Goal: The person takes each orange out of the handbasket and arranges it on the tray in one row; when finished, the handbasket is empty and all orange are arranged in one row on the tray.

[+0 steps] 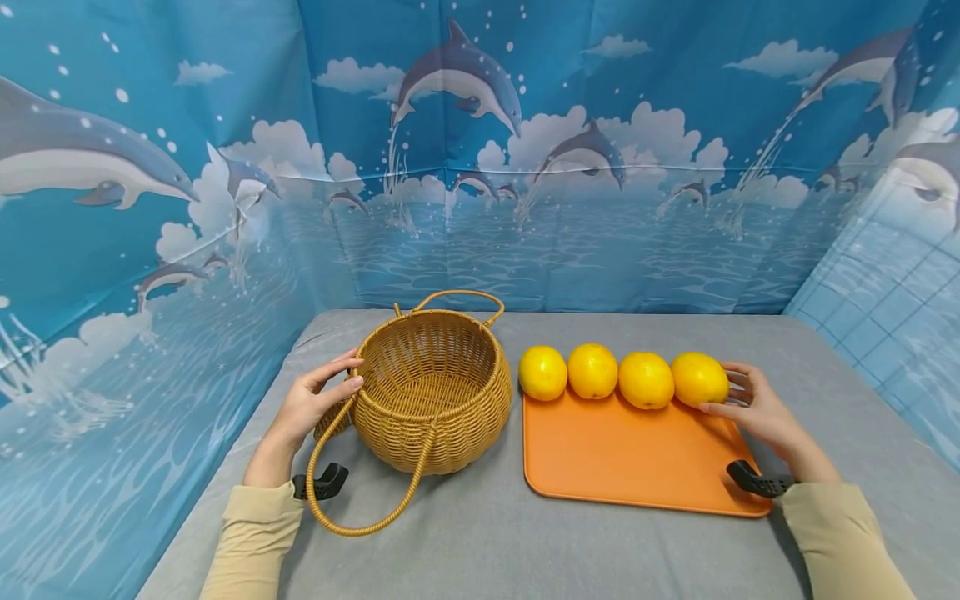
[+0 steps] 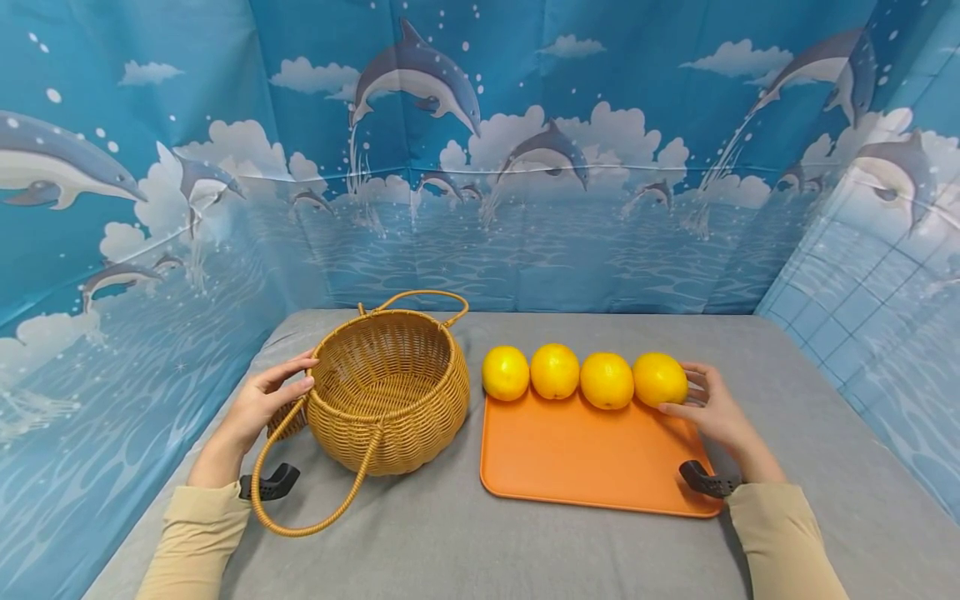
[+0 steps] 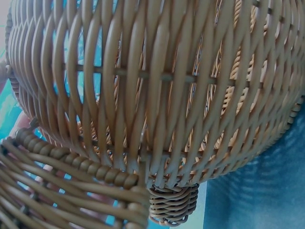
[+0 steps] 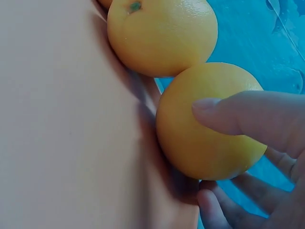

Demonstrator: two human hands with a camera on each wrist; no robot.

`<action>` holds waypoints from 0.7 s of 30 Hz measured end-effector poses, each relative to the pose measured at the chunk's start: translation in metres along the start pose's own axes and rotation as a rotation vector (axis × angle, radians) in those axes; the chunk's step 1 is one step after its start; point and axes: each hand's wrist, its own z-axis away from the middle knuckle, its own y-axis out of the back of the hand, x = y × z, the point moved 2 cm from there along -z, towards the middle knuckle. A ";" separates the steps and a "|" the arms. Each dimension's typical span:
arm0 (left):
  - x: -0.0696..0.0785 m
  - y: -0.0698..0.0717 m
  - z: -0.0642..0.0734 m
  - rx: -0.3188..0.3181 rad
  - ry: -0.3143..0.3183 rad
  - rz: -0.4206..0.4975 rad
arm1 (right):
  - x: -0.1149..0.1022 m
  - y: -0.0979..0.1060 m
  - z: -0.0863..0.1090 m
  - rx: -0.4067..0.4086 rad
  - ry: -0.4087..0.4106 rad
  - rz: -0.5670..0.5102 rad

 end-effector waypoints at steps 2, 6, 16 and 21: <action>0.000 0.000 0.000 -0.001 0.002 0.000 | 0.000 0.000 0.000 0.011 0.026 -0.004; 0.000 0.001 0.001 0.001 0.005 -0.002 | -0.001 -0.002 0.000 0.043 0.081 0.000; 0.001 -0.001 0.002 -0.013 0.006 -0.018 | -0.001 0.003 0.005 0.030 0.060 0.065; 0.003 -0.002 0.002 -0.032 0.009 -0.028 | -0.005 0.008 0.007 -0.022 0.025 0.087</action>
